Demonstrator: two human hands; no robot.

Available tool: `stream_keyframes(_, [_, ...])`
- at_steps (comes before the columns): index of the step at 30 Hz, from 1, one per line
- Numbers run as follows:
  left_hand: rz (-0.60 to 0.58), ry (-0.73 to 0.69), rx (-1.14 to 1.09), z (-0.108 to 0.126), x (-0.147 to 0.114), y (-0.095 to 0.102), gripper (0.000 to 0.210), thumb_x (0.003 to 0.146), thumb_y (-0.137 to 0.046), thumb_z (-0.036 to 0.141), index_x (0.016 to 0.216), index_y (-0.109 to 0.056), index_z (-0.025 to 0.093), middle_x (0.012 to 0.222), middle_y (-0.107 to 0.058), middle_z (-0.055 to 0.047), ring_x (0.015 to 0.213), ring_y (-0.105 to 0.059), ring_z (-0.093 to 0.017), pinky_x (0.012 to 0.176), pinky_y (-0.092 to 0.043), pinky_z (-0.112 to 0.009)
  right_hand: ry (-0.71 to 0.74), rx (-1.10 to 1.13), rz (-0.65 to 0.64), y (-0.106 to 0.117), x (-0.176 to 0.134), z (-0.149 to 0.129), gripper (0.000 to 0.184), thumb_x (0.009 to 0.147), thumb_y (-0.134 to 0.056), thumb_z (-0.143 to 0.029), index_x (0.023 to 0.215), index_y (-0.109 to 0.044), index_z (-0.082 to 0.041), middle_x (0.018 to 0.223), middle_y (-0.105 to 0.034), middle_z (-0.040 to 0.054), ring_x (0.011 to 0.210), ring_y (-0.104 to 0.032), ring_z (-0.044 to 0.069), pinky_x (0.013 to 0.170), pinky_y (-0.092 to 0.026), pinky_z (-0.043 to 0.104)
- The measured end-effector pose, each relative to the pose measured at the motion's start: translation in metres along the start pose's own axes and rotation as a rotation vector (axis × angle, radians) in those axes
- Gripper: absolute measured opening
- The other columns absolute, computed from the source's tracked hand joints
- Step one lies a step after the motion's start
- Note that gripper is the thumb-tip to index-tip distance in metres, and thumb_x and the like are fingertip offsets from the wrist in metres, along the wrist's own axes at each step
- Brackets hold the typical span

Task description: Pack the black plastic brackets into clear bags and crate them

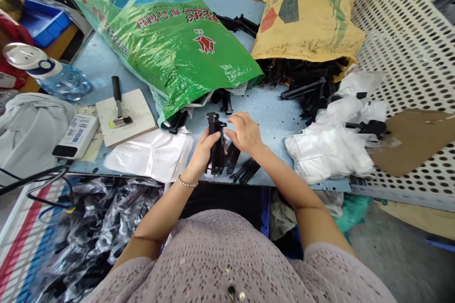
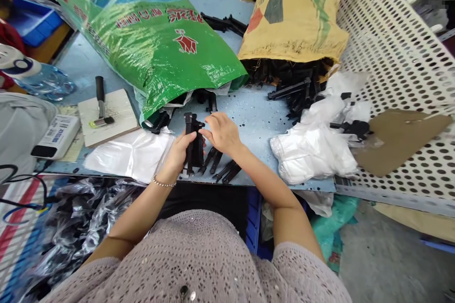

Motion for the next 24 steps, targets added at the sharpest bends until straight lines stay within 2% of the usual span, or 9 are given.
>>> stream_keyframes(3, [0.029,-0.062,0.081,0.001,-0.008,-0.002,0.036,0.089,-0.063,0.043,0.117,-0.061,0.020,0.084,-0.069,-0.002,0.066,-0.067,-0.018,0.063,-0.059,-0.033,-0.086,0.042,-0.113,-0.014,0.015,0.008,0.043,0.108,-0.036,-0.053,0.094,-0.063,-0.022,0.095,-0.067,0.0125,0.094,-0.063,0.028,0.085,-0.051,0.041])
stream_keyframes(7, [0.107,-0.233,0.258,0.006,0.000,0.009,0.037,0.091,-0.059,0.040,0.119,-0.063,0.017,0.103,-0.071,-0.006,0.096,-0.068,-0.022,0.089,-0.057,-0.034,-0.264,0.324,-0.203,-0.018,0.003,-0.006,0.053,0.111,-0.021,-0.055,0.087,-0.056,-0.024,0.079,-0.062,0.0039,0.075,-0.060,0.021,0.074,-0.047,0.033])
stream_keyframes(10, [0.115,-0.316,0.373,0.007,0.005,0.018,0.045,0.092,-0.057,0.042,0.130,-0.059,0.017,0.120,-0.069,-0.008,0.112,-0.064,-0.024,0.101,-0.051,-0.035,-0.202,0.318,-0.186,-0.007,-0.017,-0.020,0.049,0.110,-0.025,-0.056,0.094,-0.058,-0.023,0.088,-0.066,0.0061,0.082,-0.062,0.022,0.077,-0.046,0.033])
stream_keyframes(14, [0.023,-0.366,0.477,0.005,0.001,0.014,0.057,0.092,-0.059,0.043,0.143,-0.052,0.018,0.136,-0.065,-0.010,0.123,-0.061,-0.027,0.110,-0.046,-0.039,-0.146,0.127,-0.087,0.006,-0.026,-0.016,0.045,0.109,-0.029,-0.054,0.108,-0.059,-0.021,0.101,-0.068,0.0123,0.094,-0.063,0.026,0.081,-0.047,0.037])
stream_keyframes(16, [-0.028,-0.372,0.505,0.004,-0.005,0.010,0.059,0.093,-0.060,0.043,0.146,-0.050,0.018,0.140,-0.064,-0.010,0.126,-0.061,-0.028,0.112,-0.045,-0.040,-0.108,0.067,-0.074,0.009,-0.023,-0.011,0.045,0.109,-0.027,-0.053,0.105,-0.060,-0.021,0.099,-0.067,0.0138,0.095,-0.062,0.028,0.083,-0.047,0.039])
stream_keyframes(18, [-0.061,-0.367,0.540,0.004,-0.012,0.006,0.062,0.094,-0.060,0.042,0.149,-0.048,0.017,0.140,-0.065,-0.011,0.127,-0.061,-0.029,0.111,-0.047,-0.041,-0.082,0.101,-0.103,0.009,-0.018,-0.008,0.044,0.107,-0.030,-0.054,0.096,-0.059,-0.022,0.093,-0.064,0.0128,0.092,-0.061,0.028,0.082,-0.047,0.040])
stream_keyframes(19, [-0.068,-0.370,0.567,0.005,-0.015,0.004,0.064,0.094,-0.059,0.042,0.151,-0.046,0.016,0.140,-0.065,-0.012,0.126,-0.062,-0.029,0.110,-0.047,-0.042,-0.098,0.175,-0.123,0.008,-0.016,-0.007,0.044,0.106,-0.032,-0.055,0.093,-0.058,-0.023,0.090,-0.063,0.0111,0.089,-0.060,0.026,0.081,-0.047,0.039])
stream_keyframes(21, [-0.061,-0.400,0.624,0.007,-0.019,0.003,0.068,0.093,-0.059,0.041,0.154,-0.042,0.016,0.144,-0.063,-0.014,0.128,-0.061,-0.031,0.112,-0.046,-0.044,-0.221,0.432,-0.155,0.004,-0.013,-0.005,0.046,0.104,-0.034,-0.061,0.087,-0.053,-0.024,0.077,-0.057,0.0054,0.074,-0.056,0.022,0.070,-0.047,0.036])
stream_keyframes(24, [-0.035,-0.450,0.630,0.013,-0.019,0.006,0.071,0.090,-0.064,0.042,0.152,-0.044,0.016,0.148,-0.060,-0.015,0.132,-0.059,-0.032,0.115,-0.043,-0.047,-0.458,0.877,-0.272,-0.003,-0.013,-0.007,0.052,0.102,-0.032,-0.071,0.082,-0.047,-0.025,0.061,-0.041,-0.0034,0.052,-0.039,0.015,0.052,-0.036,0.029])
Point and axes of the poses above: each hand's wrist, its own x-axis towards the middle knuckle, its own y-axis out of the back of the hand, z = x × y, the point moved 3 cm from there along x, towards the middle knuckle
